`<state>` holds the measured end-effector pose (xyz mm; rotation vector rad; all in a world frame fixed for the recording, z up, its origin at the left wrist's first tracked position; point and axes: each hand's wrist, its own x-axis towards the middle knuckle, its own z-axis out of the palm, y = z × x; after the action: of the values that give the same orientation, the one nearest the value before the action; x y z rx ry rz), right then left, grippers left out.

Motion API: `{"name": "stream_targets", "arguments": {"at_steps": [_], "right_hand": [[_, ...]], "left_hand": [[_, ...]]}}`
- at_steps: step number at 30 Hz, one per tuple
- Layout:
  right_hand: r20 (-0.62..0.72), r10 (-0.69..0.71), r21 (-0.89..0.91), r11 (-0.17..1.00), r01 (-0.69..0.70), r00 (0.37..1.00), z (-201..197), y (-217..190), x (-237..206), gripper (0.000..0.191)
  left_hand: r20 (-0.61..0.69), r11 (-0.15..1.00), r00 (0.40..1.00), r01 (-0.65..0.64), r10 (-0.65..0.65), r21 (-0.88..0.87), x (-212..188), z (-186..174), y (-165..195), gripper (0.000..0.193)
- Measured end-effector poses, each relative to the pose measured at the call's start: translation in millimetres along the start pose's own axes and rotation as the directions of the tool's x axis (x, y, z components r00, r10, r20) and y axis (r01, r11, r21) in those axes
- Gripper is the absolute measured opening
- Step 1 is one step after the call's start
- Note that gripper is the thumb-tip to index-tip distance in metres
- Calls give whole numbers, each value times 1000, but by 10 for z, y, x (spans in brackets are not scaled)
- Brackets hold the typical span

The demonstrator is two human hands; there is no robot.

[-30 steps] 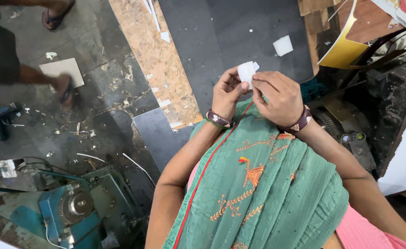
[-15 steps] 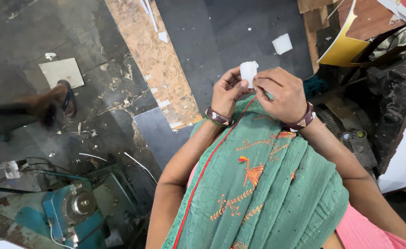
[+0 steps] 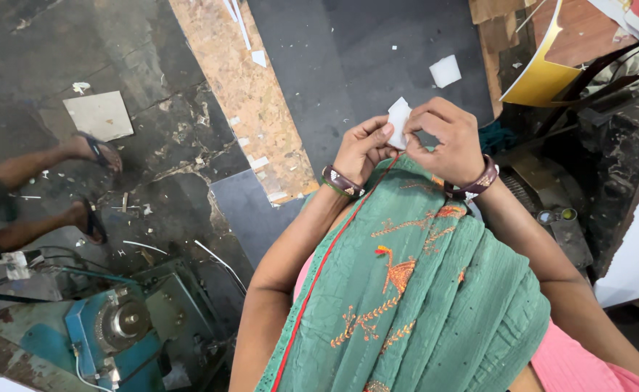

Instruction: The person picks up small white foam blocks from the work table, folds white paper strips around them, and presses tape to secure the wrapping. They place the wrapped blocks back on the table and continue wrapping more blocks one at a time.

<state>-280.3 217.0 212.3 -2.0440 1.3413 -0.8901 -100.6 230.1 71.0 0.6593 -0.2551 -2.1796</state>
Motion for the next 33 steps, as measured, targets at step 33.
{"name": "stream_targets", "arguments": {"at_steps": [33], "right_hand": [[256,435,536,679,-502,863,-112,-106,-29,28]], "left_hand": [[120,764,897,-427,425,484,-378,642,339,32]]}}
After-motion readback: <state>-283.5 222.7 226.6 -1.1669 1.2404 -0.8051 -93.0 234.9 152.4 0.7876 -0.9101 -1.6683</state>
